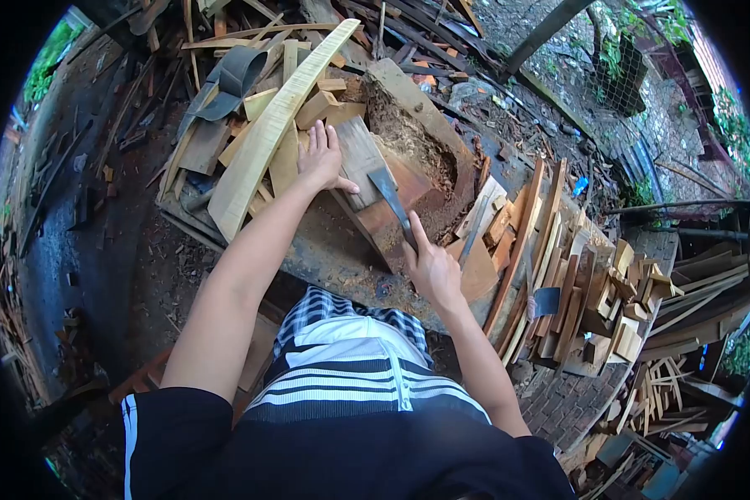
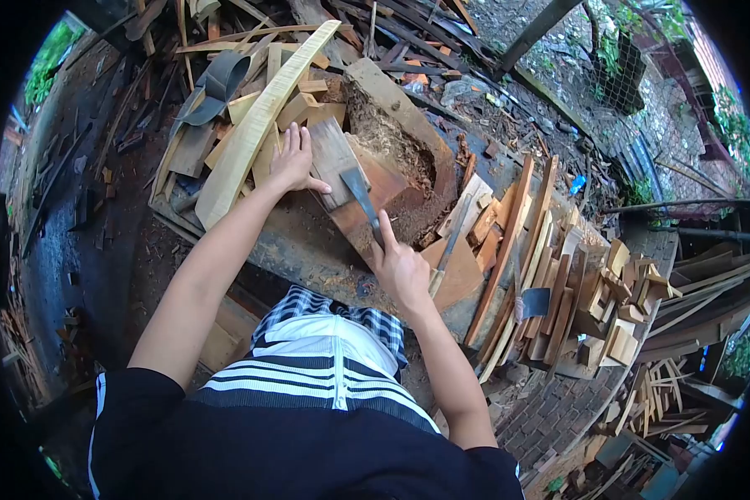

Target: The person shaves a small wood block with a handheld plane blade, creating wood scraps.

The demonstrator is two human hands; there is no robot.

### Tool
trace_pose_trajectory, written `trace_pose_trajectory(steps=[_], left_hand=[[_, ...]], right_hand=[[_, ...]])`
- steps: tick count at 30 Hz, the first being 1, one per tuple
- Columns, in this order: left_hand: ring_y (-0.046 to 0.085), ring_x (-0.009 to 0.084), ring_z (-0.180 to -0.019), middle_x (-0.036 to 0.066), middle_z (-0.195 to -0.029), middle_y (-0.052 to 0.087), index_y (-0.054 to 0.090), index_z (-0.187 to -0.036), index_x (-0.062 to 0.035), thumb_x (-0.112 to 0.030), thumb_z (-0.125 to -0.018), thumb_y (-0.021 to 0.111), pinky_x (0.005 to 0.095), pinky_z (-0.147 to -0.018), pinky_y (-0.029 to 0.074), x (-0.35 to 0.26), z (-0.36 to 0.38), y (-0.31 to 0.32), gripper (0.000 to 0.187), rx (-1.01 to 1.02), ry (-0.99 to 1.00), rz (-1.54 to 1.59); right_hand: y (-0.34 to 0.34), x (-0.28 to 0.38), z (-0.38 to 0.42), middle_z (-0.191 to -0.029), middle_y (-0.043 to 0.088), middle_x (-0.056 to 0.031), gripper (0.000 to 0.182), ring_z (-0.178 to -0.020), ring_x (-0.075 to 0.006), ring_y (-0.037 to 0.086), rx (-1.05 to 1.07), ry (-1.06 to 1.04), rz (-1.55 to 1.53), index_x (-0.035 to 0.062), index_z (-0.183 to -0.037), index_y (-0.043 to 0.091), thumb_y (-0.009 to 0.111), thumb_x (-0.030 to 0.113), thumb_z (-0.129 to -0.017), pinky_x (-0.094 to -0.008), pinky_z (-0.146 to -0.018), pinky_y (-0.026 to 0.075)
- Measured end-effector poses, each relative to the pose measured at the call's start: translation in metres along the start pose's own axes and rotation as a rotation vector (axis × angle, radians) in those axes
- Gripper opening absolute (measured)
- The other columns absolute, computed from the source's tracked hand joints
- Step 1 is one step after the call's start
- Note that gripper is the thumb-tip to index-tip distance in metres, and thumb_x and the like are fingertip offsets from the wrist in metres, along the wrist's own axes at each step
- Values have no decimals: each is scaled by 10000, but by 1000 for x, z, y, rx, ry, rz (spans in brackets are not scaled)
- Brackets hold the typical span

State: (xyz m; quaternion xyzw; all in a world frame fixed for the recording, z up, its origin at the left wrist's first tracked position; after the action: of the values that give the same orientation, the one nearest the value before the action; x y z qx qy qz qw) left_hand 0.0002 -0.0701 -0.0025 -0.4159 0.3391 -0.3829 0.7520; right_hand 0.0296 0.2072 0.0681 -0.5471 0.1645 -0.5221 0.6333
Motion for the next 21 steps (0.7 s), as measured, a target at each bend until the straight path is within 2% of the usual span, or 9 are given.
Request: trace_pose_trajectory(steps=[2,7,9,11,13,21], left_hand=[[48,383,-1492,266,-1597,-16,24,-1520,40,-572,-410,920,541,-1184,162,2,1,2,1552,20,12,43],[55,405,-1486,293,-1585,-5,13,-1516,47,-622,-413,894,559,-1171,189,-3,-5,8,1563,-16,24,-9],[67,406,-1484,294,-1585,4,17,-1515,50,-612,-407,900,559,-1171,187,-2,-4,4,1564,14,-7,-51],[73,404,-1484,293,-1585,11,21,-1514,52,-606,-407,903,556,-1172,187,0,0,3,1561,7,-1,-37],[79,402,-1484,291,-1586,18,25,-1514,53,-601,-407,906,554,-1174,188,-1,0,2,1559,2,-5,-3],[75,391,-1487,285,-1589,17,22,-1515,50,-593,-392,912,558,-1174,180,-2,-2,4,1571,-4,-14,-31]], right_hand=[[2,-12,17,-781,667,-268,595,-745,-447,660,30,6,19,254,-1511,303,511,327,-959,-535,-666,521],[6,-4,-4,-778,669,-260,613,-737,-449,658,-13,-13,19,235,-1518,279,516,324,-959,-534,-664,517],[11,0,-16,-740,673,-222,604,-660,-397,668,-103,-53,50,222,-1501,324,538,321,-945,-500,-589,528],[7,-4,-5,-732,672,-217,607,-656,-391,670,-104,-63,57,222,-1504,320,537,315,-945,-494,-578,528],[-2,-13,16,-814,675,-257,630,-746,-445,661,41,2,30,218,-1525,263,519,305,-956,-537,-663,515],[-3,-8,-4,-837,682,-250,620,-776,-438,664,-1,7,40,257,-1520,278,518,337,-955,-536,-675,520]])
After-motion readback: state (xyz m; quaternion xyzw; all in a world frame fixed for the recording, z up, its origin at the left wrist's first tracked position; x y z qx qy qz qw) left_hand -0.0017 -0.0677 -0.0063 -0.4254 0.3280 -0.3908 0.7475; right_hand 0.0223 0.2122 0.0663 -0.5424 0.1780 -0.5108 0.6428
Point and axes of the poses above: each hand's wrist, its own z-axis away from the middle knuckle, its own y-axis out of the palm, x = y × z, the point moved 2 cm from there along -z, towards the middle knuckle
